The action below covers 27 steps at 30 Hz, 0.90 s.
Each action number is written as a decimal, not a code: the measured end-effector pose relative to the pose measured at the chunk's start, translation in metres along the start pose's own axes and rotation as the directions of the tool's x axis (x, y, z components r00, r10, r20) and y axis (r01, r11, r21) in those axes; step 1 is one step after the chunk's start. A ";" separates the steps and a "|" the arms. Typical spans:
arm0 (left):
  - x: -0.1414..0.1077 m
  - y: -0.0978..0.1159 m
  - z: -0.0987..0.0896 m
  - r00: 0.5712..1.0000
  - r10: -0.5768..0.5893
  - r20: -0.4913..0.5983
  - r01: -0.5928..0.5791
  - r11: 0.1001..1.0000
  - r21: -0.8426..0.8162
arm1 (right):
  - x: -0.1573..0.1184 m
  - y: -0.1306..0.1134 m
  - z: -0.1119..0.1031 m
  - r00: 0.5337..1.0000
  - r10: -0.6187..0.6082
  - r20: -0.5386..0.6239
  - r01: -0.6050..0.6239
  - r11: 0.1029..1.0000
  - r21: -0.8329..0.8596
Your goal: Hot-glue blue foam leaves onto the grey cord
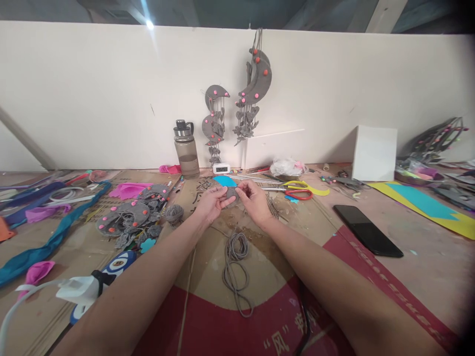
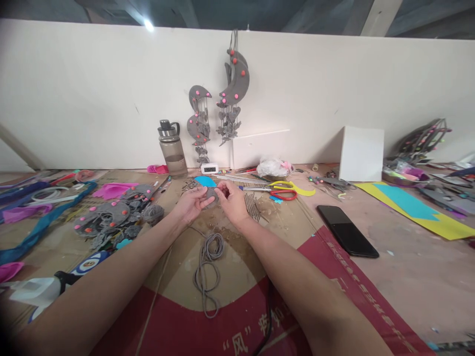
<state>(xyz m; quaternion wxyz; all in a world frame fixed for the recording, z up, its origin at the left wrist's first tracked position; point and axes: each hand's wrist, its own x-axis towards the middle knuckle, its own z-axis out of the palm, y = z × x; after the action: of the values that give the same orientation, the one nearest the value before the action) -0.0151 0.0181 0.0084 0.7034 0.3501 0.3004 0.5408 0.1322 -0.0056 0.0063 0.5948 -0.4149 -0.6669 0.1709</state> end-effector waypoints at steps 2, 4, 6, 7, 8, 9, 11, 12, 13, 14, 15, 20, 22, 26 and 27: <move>0.000 -0.001 0.000 1.000 0.002 0.002 -0.002 1.000 -0.001 | 0.000 0.001 0.000 1.000 -0.007 -0.010 0.007 1.000 -0.008; -0.001 -0.001 0.001 1.000 -0.001 0.000 0.001 1.000 -0.005 | -0.001 0.001 0.000 1.000 -0.010 -0.014 0.010 1.000 -0.023; -0.001 -0.001 0.002 1.000 -0.007 -0.007 0.007 1.000 -0.008 | -0.001 0.001 0.000 1.000 -0.011 -0.016 0.010 0.999 -0.035; -0.002 -0.001 0.002 1.000 -0.009 -0.011 0.009 1.000 -0.009 | -0.001 0.002 0.000 1.000 -0.013 -0.017 0.012 0.999 -0.039; -0.002 -0.001 0.003 1.000 -0.010 -0.016 0.010 1.000 -0.008 | -0.002 0.002 0.000 1.000 -0.016 -0.019 0.015 0.999 -0.042; -0.002 -0.001 0.003 1.000 -0.013 -0.020 0.013 1.000 -0.005 | -0.002 0.002 -0.001 1.000 -0.019 -0.021 0.018 0.999 -0.045; -0.002 -0.001 0.004 1.000 -0.015 -0.024 0.015 1.000 -0.005 | -0.002 0.002 -0.001 0.999 -0.030 -0.021 0.029 0.998 -0.055; -0.002 -0.001 0.004 1.000 -0.014 -0.028 0.014 1.000 -0.009 | -0.002 0.002 -0.001 0.999 -0.036 -0.016 0.035 0.997 -0.066; -0.002 -0.001 0.004 0.999 -0.010 -0.035 0.009 1.000 -0.016 | -0.003 0.003 0.000 0.999 -0.042 -0.010 0.041 0.996 -0.082; -0.001 0.000 0.003 0.999 -0.002 -0.043 0.001 1.000 -0.027 | -0.003 0.003 0.000 0.999 -0.046 -0.002 0.046 0.995 -0.092; -0.001 0.001 0.003 0.999 0.007 -0.052 -0.010 0.999 -0.041 | -0.003 0.003 0.000 0.999 -0.046 0.009 0.046 0.995 -0.089; 0.004 0.004 -0.001 0.997 0.012 -0.071 -0.019 0.996 -0.092 | -0.002 0.006 0.002 0.997 -0.035 0.071 0.029 0.996 0.088; 0.005 0.005 -0.002 0.998 -0.004 -0.068 -0.004 0.994 -0.105 | -0.001 0.006 0.001 0.995 -0.046 0.093 0.038 0.995 0.093; 0.007 0.005 -0.003 0.997 -0.032 -0.070 0.025 0.994 -0.104 | 0.000 0.006 0.000 0.992 -0.063 0.113 0.063 0.998 -0.001; 0.007 0.005 -0.004 0.997 -0.036 -0.070 0.030 0.995 -0.097 | 0.000 0.005 0.000 0.991 -0.069 0.113 0.071 0.997 -0.017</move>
<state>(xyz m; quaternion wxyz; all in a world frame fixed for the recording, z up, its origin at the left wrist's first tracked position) -0.0194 0.0263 0.0101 0.7171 0.2912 0.3047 0.5551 0.1341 -0.0026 0.0021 0.5577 -0.3874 -0.7151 0.1659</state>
